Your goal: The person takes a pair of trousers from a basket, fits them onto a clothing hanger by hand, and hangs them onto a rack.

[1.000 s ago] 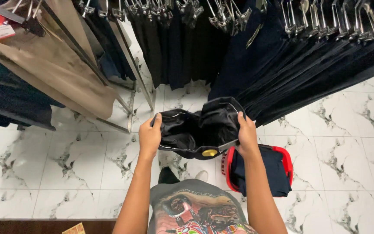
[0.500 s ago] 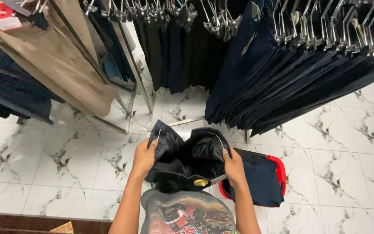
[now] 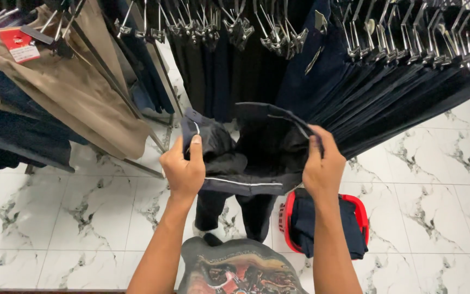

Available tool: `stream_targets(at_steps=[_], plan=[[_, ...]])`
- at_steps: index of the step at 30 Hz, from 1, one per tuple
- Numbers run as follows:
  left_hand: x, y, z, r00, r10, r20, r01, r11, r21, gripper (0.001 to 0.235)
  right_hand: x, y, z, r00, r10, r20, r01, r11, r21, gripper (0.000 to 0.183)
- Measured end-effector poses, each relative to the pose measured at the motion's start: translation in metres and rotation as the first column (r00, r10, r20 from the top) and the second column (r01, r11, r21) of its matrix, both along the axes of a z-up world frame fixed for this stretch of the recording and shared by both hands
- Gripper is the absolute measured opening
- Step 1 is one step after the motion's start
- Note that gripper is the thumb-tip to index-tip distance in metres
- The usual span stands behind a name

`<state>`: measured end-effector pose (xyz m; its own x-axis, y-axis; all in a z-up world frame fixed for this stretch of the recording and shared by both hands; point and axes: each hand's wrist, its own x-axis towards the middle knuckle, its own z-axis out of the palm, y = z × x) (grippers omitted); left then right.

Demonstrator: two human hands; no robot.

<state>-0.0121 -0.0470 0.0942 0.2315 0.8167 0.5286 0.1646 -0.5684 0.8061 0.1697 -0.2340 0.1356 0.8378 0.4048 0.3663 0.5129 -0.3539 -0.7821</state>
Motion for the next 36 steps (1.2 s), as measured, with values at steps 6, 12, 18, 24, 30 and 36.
stream_targets(at_steps=[6,12,18,24,30,36], plan=[[-0.004,-0.003,-0.008,0.999,-0.034,-0.035,0.029,0.991,-0.131,0.042,-0.002,0.004,-0.119,1.0,0.015,-0.021,-0.016,0.999,-0.032,0.027],[-0.042,0.009,-0.149,0.909,-0.207,-0.361,-0.17,0.608,-0.776,0.031,-0.037,-0.035,-0.217,0.659,-0.262,-0.705,-0.237,0.817,-0.526,0.069],[-0.013,0.035,-0.089,0.928,-0.256,-0.272,-0.031,0.672,-0.74,0.035,0.0,-0.001,-0.14,0.871,-0.077,-0.486,-0.09,0.946,-0.31,0.06],[0.002,0.032,-0.038,0.988,0.099,0.122,-0.094,0.995,-0.046,0.027,-0.015,0.018,-0.028,0.984,-0.144,0.105,0.118,0.967,0.227,0.041],[-0.019,0.018,-0.083,0.901,-0.312,-0.302,-0.004,0.69,-0.724,0.044,0.009,-0.002,-0.237,0.873,0.129,-0.47,-0.337,0.857,-0.39,0.055],[-0.016,0.028,-0.141,0.848,-0.408,-0.339,-0.05,0.575,-0.817,0.037,0.01,-0.008,-0.224,0.795,-0.086,-0.601,-0.302,0.802,-0.515,0.058]])
